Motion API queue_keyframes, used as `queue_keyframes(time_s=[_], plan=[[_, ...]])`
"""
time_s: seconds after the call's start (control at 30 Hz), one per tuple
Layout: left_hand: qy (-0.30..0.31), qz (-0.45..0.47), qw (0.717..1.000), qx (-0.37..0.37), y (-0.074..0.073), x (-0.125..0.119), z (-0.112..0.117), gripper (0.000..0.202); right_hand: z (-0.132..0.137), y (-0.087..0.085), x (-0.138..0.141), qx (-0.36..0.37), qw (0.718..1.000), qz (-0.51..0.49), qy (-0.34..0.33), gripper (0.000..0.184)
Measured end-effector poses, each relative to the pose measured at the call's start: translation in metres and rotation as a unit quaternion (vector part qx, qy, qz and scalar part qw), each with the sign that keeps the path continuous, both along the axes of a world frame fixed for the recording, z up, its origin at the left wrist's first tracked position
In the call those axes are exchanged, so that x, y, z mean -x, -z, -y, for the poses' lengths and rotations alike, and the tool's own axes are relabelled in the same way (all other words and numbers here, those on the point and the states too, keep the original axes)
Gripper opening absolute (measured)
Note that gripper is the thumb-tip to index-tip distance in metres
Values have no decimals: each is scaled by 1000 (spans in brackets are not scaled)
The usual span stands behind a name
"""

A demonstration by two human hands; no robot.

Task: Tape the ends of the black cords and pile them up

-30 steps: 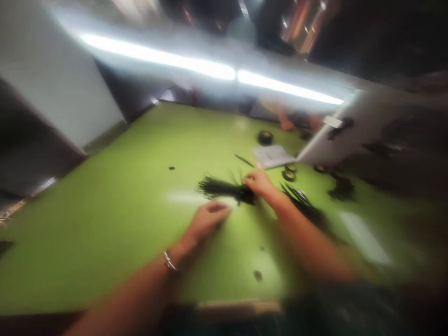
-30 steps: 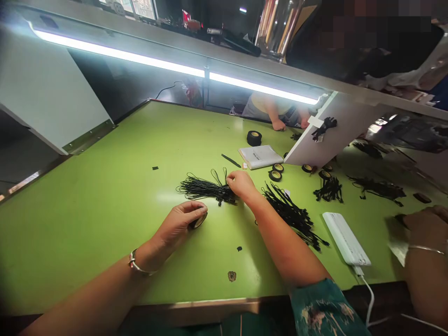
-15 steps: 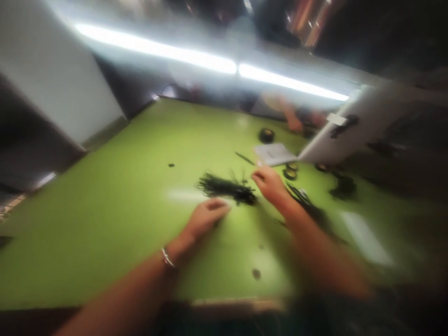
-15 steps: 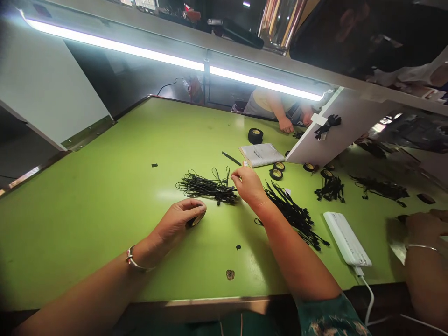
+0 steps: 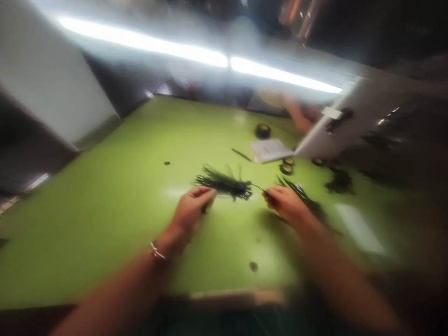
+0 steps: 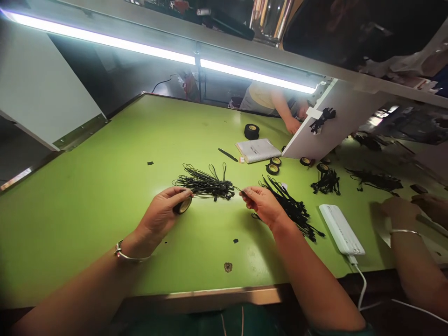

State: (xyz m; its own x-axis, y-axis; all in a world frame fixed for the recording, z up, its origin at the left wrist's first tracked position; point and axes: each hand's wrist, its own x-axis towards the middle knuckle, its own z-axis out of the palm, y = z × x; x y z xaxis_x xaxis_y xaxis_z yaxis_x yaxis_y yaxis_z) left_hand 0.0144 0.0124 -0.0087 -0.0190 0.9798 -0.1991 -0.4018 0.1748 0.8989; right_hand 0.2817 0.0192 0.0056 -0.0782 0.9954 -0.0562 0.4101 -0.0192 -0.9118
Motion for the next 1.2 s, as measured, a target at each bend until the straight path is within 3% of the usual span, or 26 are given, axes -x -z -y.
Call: queue_keyframes(time_s=[0.07,0.2,0.3,0.4,0.53,0.67,0.9,1.03,1.2], plan=[[-43,16,999,-16,-7,5,-3,18,5,12,4,-49,995,88,-26,33],[-124,22,990,-68,-14,14,-7,14,15,32,16,-149,953,250,-88,11],[-123,24,990,-61,-13,15,-8,14,22,36,20,-192,905,323,-201,8],[-96,33,994,-49,-12,13,-6,15,24,32,22,-194,888,349,-229,9],[-85,34,994,-55,-12,12,-5,14,15,21,25,-192,894,342,-216,7],[-59,21,997,-37,-11,11,-5,16,-5,9,38,-252,899,334,-126,10],[-18,-19,1000,-15,-9,10,-5,19,-37,24,70,-242,897,364,-57,6],[-30,5,999,-15,-11,12,-6,18,-44,23,64,-228,911,344,-11,12],[-70,23,997,-27,-15,17,-9,17,-40,2,49,-267,923,261,89,17]])
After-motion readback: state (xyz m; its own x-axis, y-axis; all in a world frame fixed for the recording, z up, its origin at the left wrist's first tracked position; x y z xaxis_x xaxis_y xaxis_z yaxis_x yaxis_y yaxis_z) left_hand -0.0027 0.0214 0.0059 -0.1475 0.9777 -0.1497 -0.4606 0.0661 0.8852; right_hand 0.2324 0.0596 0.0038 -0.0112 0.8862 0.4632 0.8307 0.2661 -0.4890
